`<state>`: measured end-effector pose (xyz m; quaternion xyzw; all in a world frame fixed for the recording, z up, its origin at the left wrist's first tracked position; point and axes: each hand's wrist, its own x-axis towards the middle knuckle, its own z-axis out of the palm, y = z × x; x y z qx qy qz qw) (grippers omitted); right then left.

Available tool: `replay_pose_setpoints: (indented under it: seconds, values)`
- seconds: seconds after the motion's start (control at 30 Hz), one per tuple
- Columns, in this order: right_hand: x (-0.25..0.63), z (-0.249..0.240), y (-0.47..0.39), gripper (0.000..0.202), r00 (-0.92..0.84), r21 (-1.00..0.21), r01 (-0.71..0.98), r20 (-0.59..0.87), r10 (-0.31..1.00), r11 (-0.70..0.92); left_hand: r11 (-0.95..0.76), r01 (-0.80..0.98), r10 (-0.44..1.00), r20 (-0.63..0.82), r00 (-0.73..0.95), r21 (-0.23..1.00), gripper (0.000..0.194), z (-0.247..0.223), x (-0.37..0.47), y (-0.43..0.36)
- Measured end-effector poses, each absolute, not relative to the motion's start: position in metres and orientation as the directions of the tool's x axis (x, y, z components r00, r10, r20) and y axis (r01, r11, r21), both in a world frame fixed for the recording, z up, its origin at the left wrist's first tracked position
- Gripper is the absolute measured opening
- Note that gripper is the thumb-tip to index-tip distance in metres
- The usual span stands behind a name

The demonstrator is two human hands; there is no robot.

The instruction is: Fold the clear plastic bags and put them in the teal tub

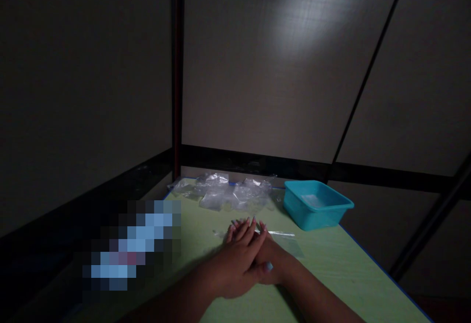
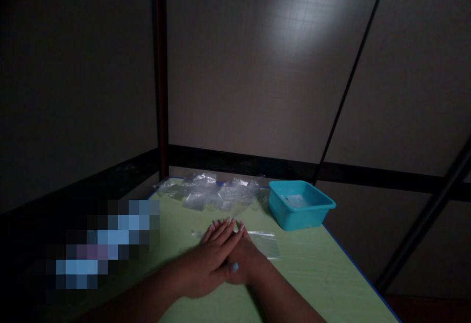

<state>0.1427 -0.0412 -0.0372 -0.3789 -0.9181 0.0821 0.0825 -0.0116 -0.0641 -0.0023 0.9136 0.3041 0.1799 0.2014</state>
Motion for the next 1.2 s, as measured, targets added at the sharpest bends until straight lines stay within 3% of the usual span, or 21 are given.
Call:
replay_pose_setpoints:
  seconds: [0.27,0.43,0.67,0.77,0.9,1.2]
  values:
    - [0.136,-0.023,-0.047,0.069,-0.694,-0.143,0.713,-0.003,0.72,0.686,-0.639,0.598,0.735,0.153,0.661,0.484,0.057,-0.001,-0.009,-0.07]
    - [0.13,-0.006,-0.054,0.064,-0.694,-0.169,0.713,-0.036,0.719,0.68,-0.574,0.675,0.798,0.133,0.587,0.463,0.055,-0.001,-0.007,-0.073]
    - [0.132,0.001,-0.057,0.076,-0.67,-0.213,0.728,-0.017,0.742,0.652,-0.411,0.793,0.911,0.225,0.345,0.45,0.067,-0.004,-0.008,-0.066]
    - [0.133,-0.001,-0.057,0.076,-0.676,-0.23,0.716,0.006,0.736,0.659,-0.515,0.75,0.855,0.309,0.415,0.416,0.064,-0.001,-0.01,-0.064]
    - [0.134,-0.004,-0.057,0.066,-0.679,-0.216,0.713,0.022,0.734,0.667,-0.622,0.662,0.783,0.305,0.542,0.418,0.055,0.001,-0.01,-0.062]
    - [0.133,-0.008,-0.055,0.062,-0.685,-0.144,0.718,0.032,0.728,0.681,-0.567,0.666,0.808,0.169,0.564,0.484,0.055,-0.004,-0.01,-0.057]
